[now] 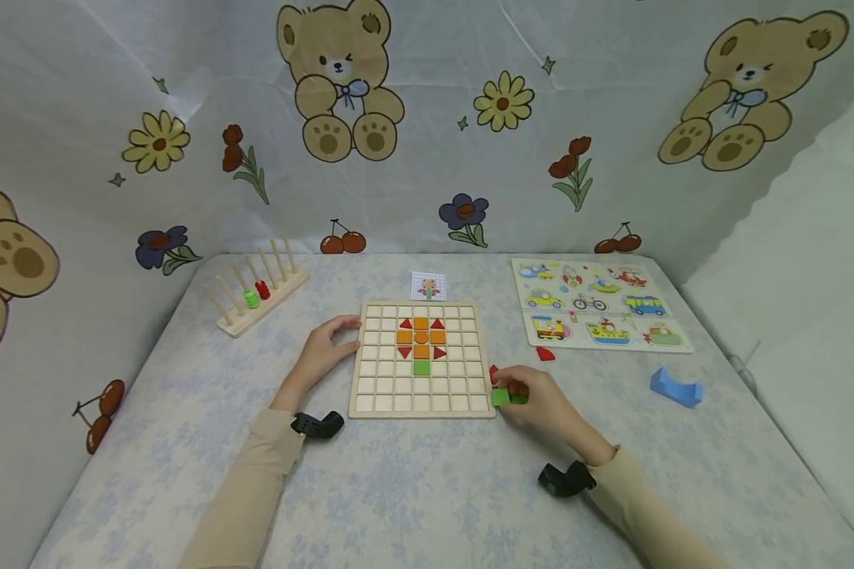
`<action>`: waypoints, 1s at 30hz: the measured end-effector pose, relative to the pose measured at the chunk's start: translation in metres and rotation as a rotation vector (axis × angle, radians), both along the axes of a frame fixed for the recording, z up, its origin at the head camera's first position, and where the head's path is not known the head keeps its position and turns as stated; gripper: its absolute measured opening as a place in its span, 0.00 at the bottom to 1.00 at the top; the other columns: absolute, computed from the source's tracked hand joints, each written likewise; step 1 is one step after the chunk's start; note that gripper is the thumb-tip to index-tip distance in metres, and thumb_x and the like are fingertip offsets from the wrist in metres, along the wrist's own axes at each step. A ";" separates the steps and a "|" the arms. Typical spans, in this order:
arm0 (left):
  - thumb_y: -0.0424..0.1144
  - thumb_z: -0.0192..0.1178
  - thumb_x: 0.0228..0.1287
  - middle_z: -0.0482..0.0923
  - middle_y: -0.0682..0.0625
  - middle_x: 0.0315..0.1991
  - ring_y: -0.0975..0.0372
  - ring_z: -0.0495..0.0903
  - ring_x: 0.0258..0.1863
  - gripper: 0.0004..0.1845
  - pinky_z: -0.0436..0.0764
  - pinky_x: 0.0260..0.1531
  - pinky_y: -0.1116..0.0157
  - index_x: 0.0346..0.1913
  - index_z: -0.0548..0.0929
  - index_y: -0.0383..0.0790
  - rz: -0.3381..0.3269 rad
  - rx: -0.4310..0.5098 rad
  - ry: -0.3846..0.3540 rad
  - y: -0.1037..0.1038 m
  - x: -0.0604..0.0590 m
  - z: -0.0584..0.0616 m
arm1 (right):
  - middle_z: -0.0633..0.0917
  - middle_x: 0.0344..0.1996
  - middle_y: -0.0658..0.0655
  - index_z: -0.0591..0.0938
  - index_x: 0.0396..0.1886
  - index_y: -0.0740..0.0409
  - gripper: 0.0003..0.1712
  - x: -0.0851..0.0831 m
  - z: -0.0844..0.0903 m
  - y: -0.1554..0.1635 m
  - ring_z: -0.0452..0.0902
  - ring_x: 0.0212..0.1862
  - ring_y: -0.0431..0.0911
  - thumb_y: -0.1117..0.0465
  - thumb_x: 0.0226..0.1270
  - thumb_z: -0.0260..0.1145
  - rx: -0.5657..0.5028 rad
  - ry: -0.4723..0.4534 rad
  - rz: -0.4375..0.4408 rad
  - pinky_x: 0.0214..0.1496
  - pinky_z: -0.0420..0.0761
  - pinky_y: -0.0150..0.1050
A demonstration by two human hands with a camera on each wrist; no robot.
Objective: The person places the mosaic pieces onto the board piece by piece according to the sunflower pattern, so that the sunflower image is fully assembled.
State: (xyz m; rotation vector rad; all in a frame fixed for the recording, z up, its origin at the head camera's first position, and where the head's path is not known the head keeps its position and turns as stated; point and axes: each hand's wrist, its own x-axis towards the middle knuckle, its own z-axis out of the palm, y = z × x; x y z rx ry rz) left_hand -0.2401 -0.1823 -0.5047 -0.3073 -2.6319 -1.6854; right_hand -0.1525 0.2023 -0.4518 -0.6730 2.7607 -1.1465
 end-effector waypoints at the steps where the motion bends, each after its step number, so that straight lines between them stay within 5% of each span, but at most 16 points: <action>1: 0.38 0.64 0.62 0.77 0.44 0.57 0.53 0.69 0.65 0.26 0.62 0.69 0.51 0.63 0.74 0.42 -0.002 0.000 -0.003 0.000 0.000 0.000 | 0.84 0.38 0.56 0.80 0.50 0.66 0.24 -0.003 0.002 -0.002 0.75 0.35 0.44 0.71 0.50 0.73 0.001 0.015 -0.002 0.35 0.79 0.32; 6: 0.38 0.64 0.61 0.77 0.45 0.57 0.53 0.69 0.65 0.26 0.62 0.70 0.51 0.63 0.74 0.43 0.007 -0.001 -0.009 0.000 0.001 0.001 | 0.84 0.36 0.59 0.80 0.51 0.69 0.25 -0.020 0.009 -0.028 0.77 0.35 0.49 0.69 0.50 0.74 -0.055 0.055 0.010 0.34 0.78 0.36; 16: 0.39 0.64 0.62 0.77 0.46 0.57 0.54 0.69 0.65 0.26 0.62 0.70 0.52 0.63 0.74 0.45 -0.004 0.001 -0.004 0.000 -0.001 -0.002 | 0.84 0.37 0.59 0.81 0.50 0.67 0.22 -0.030 -0.012 -0.097 0.77 0.37 0.48 0.71 0.52 0.71 -0.106 -0.013 0.106 0.38 0.77 0.32; 30: 0.38 0.64 0.62 0.77 0.44 0.58 0.53 0.69 0.65 0.25 0.63 0.69 0.51 0.63 0.74 0.43 0.001 0.001 0.010 0.001 0.000 -0.001 | 0.84 0.37 0.60 0.82 0.46 0.67 0.18 -0.026 -0.018 -0.103 0.77 0.37 0.48 0.73 0.53 0.68 -0.155 0.003 0.091 0.38 0.78 0.31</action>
